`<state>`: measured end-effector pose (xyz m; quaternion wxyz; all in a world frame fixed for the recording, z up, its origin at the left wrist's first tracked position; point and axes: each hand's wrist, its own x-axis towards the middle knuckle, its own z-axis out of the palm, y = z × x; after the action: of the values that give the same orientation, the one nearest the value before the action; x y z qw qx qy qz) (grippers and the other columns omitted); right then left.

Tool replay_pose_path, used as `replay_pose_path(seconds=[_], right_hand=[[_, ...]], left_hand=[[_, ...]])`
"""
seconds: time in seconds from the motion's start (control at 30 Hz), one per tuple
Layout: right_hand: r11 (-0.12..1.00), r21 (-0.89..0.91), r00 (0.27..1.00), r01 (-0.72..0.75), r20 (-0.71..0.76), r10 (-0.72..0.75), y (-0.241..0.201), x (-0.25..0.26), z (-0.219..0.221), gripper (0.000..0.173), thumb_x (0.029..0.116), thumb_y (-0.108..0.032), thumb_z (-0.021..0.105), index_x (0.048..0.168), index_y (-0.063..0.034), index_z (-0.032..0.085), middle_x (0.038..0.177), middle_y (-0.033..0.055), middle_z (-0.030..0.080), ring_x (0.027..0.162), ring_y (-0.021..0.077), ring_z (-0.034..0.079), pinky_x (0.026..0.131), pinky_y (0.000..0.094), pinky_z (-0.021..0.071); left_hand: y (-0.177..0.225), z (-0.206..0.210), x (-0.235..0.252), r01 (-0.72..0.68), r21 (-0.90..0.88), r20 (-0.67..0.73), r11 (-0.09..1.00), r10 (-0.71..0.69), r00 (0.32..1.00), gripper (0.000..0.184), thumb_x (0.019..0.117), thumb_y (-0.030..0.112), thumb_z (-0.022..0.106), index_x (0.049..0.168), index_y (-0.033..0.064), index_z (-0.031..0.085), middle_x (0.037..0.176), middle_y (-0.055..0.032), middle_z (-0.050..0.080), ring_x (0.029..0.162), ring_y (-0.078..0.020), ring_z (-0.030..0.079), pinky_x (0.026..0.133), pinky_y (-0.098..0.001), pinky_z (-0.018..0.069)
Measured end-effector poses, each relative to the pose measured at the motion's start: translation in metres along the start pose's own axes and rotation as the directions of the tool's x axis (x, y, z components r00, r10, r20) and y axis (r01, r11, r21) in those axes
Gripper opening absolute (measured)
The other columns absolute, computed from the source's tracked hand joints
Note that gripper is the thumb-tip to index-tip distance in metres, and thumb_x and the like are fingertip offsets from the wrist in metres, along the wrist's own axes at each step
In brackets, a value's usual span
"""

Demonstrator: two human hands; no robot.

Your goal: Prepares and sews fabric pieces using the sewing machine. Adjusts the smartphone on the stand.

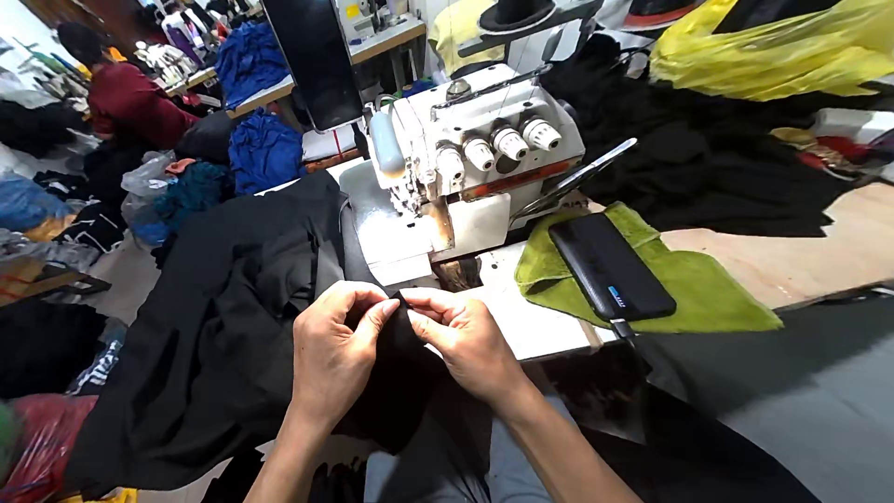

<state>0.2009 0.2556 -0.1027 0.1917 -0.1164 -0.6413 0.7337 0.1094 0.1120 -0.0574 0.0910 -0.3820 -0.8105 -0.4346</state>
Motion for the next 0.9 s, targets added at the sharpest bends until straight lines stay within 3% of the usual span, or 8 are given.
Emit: replay_pose_path(seconds=[0.13, 0.23, 0.37, 0.43, 0.5, 0.6, 0.8, 0.9], right_hand=[[0.999, -0.027, 0.999, 0.039, 0.007, -0.039, 0.0, -0.001, 0.002, 0.019, 0.0954, -0.009, 0.068, 0.109, -0.0139, 0.08, 0.09, 0.0001, 0.077, 0.079, 0.0083, 0.071, 0.074, 0.0241, 0.0599], [0.992, -0.072, 0.995, 0.103, 0.018, -0.102, 0.001, -0.001, 0.003, 0.02, 0.0949, -0.008, 0.067, 0.109, -0.0143, 0.079, 0.091, -0.0024, 0.076, 0.079, 0.0066, 0.07, 0.074, 0.0229, 0.0594], [0.949, -0.063, 0.949, 0.309, -0.05, -0.313, 0.013, -0.003, 0.012, 0.013, 0.092, -0.004, 0.071, 0.104, -0.0104, 0.07, 0.092, -0.0019, 0.072, 0.074, 0.0064, 0.068, 0.068, 0.0217, 0.0599], [0.92, -0.08, 0.92, 0.385, -0.047, -0.389, 0.02, -0.007, 0.013, 0.008, 0.0974, -0.016, 0.069, 0.095, -0.0095, 0.074, 0.089, -0.0018, 0.071, 0.081, 0.0057, 0.067, 0.074, 0.0216, 0.059], [0.91, -0.143, 0.918, 0.389, -0.019, -0.395, 0.025, -0.014, 0.014, 0.027, 0.101, -0.032, 0.065, 0.09, -0.0119, 0.078, 0.092, -0.0032, 0.075, 0.094, 0.0042, 0.07, 0.083, 0.0222, 0.0587], [0.89, -0.24, 0.908, 0.387, -0.07, -0.414, 0.03, -0.018, 0.019, 0.025, 0.0954, -0.035, 0.072, 0.086, -0.0118, 0.077, 0.093, -0.0027, 0.074, 0.089, 0.0028, 0.068, 0.077, 0.02, 0.0579], [0.878, -0.336, 0.873, 0.34, -0.233, -0.427, 0.028, -0.022, 0.023, 0.018, 0.0885, -0.029, 0.077, 0.076, -0.0152, 0.076, 0.083, -0.0063, 0.072, 0.079, -0.0013, 0.065, 0.068, 0.0149, 0.0548], [0.913, -0.242, 0.863, 0.328, -0.316, -0.394, 0.01, -0.023, 0.019, 0.016, 0.0852, -0.023, 0.081, 0.073, -0.0155, 0.074, 0.08, -0.0065, 0.071, 0.072, 0.0001, 0.065, 0.062, 0.0154, 0.0539]], left_hand=[[-0.002, -0.003, 0.0, 0.029, -0.047, 0.018, 0.998, -0.028, 0.999, 0.008, 0.0881, 0.02, 0.078, 0.094, 0.0194, 0.073, 0.082, 0.0092, 0.069, 0.068, -0.0034, 0.065, 0.059, -0.019, 0.0569], [-0.006, -0.007, 0.0, 0.05, -0.078, 0.11, 0.996, -0.041, 0.993, 0.022, 0.0924, 0.019, 0.073, 0.114, 0.018, 0.071, 0.087, 0.0085, 0.071, 0.073, -0.0041, 0.067, 0.063, -0.02, 0.058], [-0.007, -0.01, 0.002, 0.047, 0.01, 0.064, 0.999, -0.048, 0.997, 0.006, 0.0925, 0.021, 0.071, 0.094, 0.021, 0.077, 0.087, 0.0106, 0.069, 0.079, -0.0012, 0.066, 0.067, -0.0188, 0.0568], [-0.004, -0.016, 0.005, 0.07, 0.028, 0.032, 0.997, -0.071, 0.997, 0.005, 0.0927, 0.022, 0.072, 0.093, 0.0208, 0.077, 0.086, 0.0103, 0.068, 0.079, -0.0012, 0.066, 0.067, -0.0183, 0.056], [-0.002, -0.022, 0.007, 0.072, 0.025, 0.016, 0.997, -0.072, 0.997, 0.006, 0.0932, 0.02, 0.072, 0.096, 0.0192, 0.077, 0.088, 0.0093, 0.068, 0.081, -0.0023, 0.066, 0.068, -0.0184, 0.0563], [-0.003, -0.025, 0.008, 0.092, -0.005, -0.026, 0.996, -0.092, 0.995, 0.007, 0.0938, 0.018, 0.07, 0.097, 0.018, 0.076, 0.09, 0.0084, 0.067, 0.083, -0.0033, 0.065, 0.07, -0.0185, 0.055], [-0.004, -0.02, 0.006, 0.07, -0.136, -0.028, 0.988, -0.075, 0.997, 0.01, 0.0945, 0.008, 0.065, 0.096, 0.0134, 0.073, 0.125, 0.0012, 0.066, 0.093, -0.0069, 0.067, 0.071, -0.0191, 0.0576], [0.008, -0.023, 0.013, -0.004, -0.181, -0.009, 0.983, 0.002, 1.0, 0.01, 0.0975, 0.007, 0.062, 0.101, 0.0133, 0.069, 0.098, 0.0051, 0.071, 0.088, -0.0044, 0.068, 0.075, -0.0189, 0.0583]])
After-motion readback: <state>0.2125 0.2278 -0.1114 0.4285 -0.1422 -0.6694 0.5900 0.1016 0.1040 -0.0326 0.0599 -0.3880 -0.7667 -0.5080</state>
